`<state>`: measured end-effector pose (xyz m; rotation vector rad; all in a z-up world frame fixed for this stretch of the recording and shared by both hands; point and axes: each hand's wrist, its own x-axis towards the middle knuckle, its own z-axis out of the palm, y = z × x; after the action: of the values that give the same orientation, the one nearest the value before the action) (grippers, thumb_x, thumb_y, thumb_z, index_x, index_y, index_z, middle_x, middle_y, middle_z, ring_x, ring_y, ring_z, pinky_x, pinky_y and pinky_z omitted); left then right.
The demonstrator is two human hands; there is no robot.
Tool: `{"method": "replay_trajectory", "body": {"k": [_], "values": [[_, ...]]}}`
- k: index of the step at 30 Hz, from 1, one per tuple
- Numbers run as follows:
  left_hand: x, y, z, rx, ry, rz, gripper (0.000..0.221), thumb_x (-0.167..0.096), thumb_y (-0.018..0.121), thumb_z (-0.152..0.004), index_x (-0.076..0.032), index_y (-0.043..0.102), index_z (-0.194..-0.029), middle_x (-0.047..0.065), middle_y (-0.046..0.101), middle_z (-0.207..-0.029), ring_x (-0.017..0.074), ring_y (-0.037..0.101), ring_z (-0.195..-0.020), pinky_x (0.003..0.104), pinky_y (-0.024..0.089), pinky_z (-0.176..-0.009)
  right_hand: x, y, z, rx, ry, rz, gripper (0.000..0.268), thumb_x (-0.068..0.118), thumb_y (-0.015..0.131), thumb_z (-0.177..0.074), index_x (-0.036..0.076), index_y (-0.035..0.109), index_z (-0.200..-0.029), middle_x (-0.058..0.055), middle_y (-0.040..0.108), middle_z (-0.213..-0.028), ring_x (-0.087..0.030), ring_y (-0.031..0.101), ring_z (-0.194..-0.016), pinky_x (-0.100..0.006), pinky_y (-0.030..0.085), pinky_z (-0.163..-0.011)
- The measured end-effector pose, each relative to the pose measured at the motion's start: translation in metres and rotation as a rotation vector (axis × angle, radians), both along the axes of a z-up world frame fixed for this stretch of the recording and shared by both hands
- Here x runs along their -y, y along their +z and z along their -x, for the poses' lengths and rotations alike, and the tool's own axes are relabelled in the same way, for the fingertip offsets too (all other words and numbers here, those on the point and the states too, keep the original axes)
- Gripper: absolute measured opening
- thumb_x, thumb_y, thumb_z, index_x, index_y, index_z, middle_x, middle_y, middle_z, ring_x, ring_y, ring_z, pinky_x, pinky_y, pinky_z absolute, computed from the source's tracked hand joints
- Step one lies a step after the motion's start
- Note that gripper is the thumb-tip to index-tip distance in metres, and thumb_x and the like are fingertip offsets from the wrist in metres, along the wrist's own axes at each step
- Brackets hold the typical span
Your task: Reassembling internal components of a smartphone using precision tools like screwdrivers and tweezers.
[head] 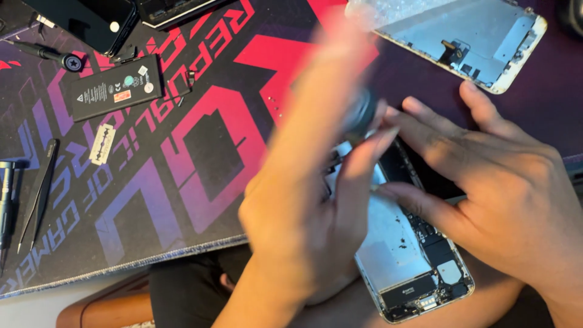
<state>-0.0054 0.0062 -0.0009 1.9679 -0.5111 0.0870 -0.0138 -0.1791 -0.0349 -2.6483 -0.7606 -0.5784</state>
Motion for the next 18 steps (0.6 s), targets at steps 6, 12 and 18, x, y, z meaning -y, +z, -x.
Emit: {"method": "replay_trajectory", "body": {"k": [6,12,18], "values": [[-0.022,0.007,0.009,0.122,0.102,-0.219,0.048,-0.025,0.022,-0.106,-0.005,0.051,-0.139,0.011,0.064,-0.109,0.0282,0.055,-0.087,0.040,0.039,-0.096,0.003,0.002,-0.001,-0.103,0.015,-0.042,0.058,0.027,0.074,-0.092,0.003,0.059,-0.143,-0.009,0.071,-0.137,-0.028,0.063,-0.134,-0.060,0.042,-0.125],[-0.024,-0.026,0.003,0.476,0.071,-0.408,0.031,-0.005,0.063,-0.090,0.000,0.069,-0.120,0.010,0.052,-0.084,0.0312,0.049,-0.070,0.044,0.036,-0.067,0.000,0.005,-0.002,-0.085,0.012,-0.018,0.057,0.012,0.077,-0.088,0.000,0.062,-0.142,-0.009,0.074,-0.128,-0.028,0.063,-0.134,-0.062,0.046,-0.122],[-0.023,-0.031,0.000,0.542,0.094,-0.465,0.027,-0.003,0.069,-0.087,0.000,0.071,-0.114,0.009,0.051,-0.081,0.0288,0.047,-0.068,0.042,0.035,-0.064,-0.003,0.005,-0.002,-0.090,0.003,-0.046,0.054,0.016,0.072,-0.093,-0.002,0.060,-0.142,-0.007,0.073,-0.130,-0.027,0.066,-0.131,-0.060,0.046,-0.124]]}}
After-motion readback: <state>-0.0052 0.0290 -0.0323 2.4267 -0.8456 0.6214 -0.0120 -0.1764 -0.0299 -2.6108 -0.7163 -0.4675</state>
